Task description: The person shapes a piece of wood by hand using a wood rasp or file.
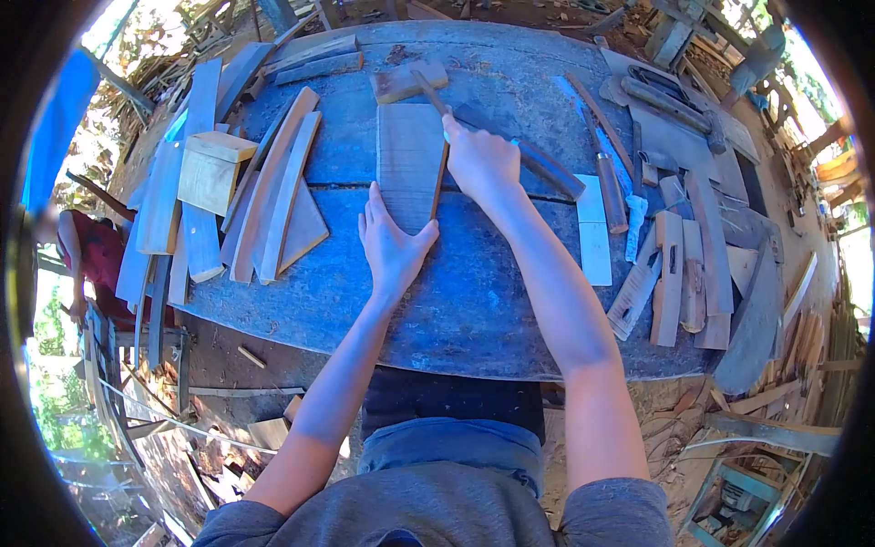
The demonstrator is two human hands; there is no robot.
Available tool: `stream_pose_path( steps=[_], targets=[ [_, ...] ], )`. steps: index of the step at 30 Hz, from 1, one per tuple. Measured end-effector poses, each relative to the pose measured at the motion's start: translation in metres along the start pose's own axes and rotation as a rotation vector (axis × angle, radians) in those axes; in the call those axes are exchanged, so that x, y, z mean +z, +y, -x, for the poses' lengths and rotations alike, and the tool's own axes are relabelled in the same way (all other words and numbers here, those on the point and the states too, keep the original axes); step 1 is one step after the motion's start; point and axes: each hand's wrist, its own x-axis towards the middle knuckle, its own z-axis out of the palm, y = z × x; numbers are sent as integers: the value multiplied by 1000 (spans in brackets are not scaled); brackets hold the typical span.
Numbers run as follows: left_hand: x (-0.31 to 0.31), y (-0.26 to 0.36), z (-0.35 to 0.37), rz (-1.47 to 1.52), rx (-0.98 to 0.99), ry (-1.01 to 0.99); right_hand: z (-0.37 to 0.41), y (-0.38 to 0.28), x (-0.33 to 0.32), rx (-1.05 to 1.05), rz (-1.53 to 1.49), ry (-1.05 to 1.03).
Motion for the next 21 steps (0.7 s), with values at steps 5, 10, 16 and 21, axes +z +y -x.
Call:
stream_pose_path(
  steps=[5,10,16,21],
  targets=[
    [0,-1,-1,8,7,-3,69,-12,-18,-64,34,-200],
    [1,-4,-3,62,1,-11,7,9,6,-66,-1,-4],
    [-2,-3,-6,93,14,-19,36,-3,-3,-83,-42,-60],
    [3,-7,-4,134,25,1,108,-17,-32,-163,21,-318]
  ],
)
